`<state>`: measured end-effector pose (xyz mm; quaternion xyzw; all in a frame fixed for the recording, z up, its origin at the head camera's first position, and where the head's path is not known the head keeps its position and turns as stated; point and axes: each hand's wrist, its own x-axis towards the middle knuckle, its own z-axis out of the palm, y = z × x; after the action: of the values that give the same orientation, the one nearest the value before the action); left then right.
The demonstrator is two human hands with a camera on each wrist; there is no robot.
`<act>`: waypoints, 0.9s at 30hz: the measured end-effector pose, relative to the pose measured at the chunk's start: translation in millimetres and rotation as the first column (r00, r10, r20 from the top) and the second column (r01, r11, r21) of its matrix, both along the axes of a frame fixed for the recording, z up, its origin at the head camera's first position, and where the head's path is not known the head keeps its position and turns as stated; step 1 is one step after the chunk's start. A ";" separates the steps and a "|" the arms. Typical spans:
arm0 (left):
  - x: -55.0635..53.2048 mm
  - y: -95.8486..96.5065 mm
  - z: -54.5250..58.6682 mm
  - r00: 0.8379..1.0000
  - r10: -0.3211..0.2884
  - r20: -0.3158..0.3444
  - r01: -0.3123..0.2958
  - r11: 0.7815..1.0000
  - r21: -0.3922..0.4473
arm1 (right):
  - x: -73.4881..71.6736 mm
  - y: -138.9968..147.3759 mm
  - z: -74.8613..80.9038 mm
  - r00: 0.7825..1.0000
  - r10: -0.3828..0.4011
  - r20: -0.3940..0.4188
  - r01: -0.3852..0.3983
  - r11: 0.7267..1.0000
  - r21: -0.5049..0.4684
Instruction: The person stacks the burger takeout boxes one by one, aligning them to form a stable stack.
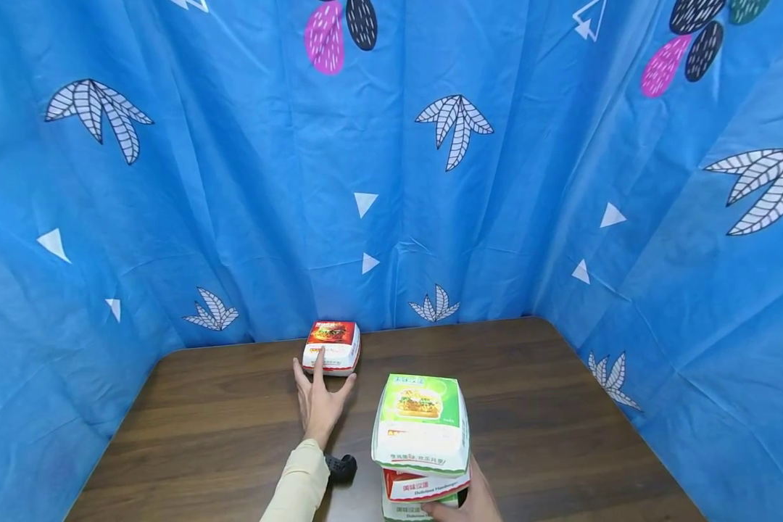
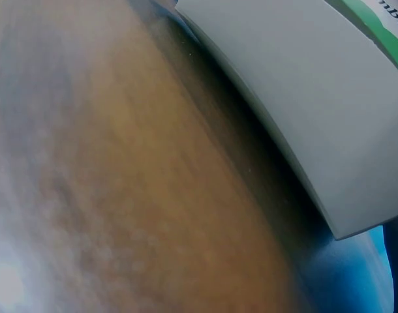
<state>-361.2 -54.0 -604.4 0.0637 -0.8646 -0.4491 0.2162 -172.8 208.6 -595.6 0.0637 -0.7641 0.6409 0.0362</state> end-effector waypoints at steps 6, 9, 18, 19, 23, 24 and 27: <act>-1.6 3.5 1.3 0.998 0.000 0.055 0.003 0.999 -0.054 | 0.6 -0.2 0.4 0.999 -0.027 -0.046 0.029 0.998 0.047; -1.5 4.6 1.3 0.999 0.004 0.049 -0.002 0.998 -0.059 | 1.2 -0.6 0.1 0.998 -0.046 -0.047 0.050 0.996 0.075; -2.3 4.7 -0.2 0.999 0.033 -0.001 -0.033 0.999 -0.029 | 1.9 -2.8 2.3 0.996 -0.083 -0.016 0.084 0.992 0.096; -2.0 4.7 0.0 0.999 0.036 -0.008 -0.036 0.999 -0.021 | 2.0 -2.7 2.6 0.996 -0.088 -0.018 0.089 0.991 0.104; -0.9 4.5 -0.3 0.999 0.037 -0.025 -0.037 0.999 -0.010 | 2.0 -1.2 2.9 0.996 -0.093 -0.003 0.093 0.987 0.133; -0.9 4.5 -0.6 0.999 0.036 -0.027 -0.036 0.999 -0.016 | 1.9 -0.6 3.0 0.996 -0.088 0.009 0.086 0.987 0.137; -1.1 4.5 -1.0 0.999 0.034 -0.031 -0.035 0.999 -0.030 | 1.4 0.7 3.7 0.997 -0.055 0.054 0.049 0.993 0.110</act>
<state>-362.3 -49.5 -605.4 0.0686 -0.8668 -0.4330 0.2378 -171.5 209.3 -591.9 0.0272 -0.7999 0.5989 0.0276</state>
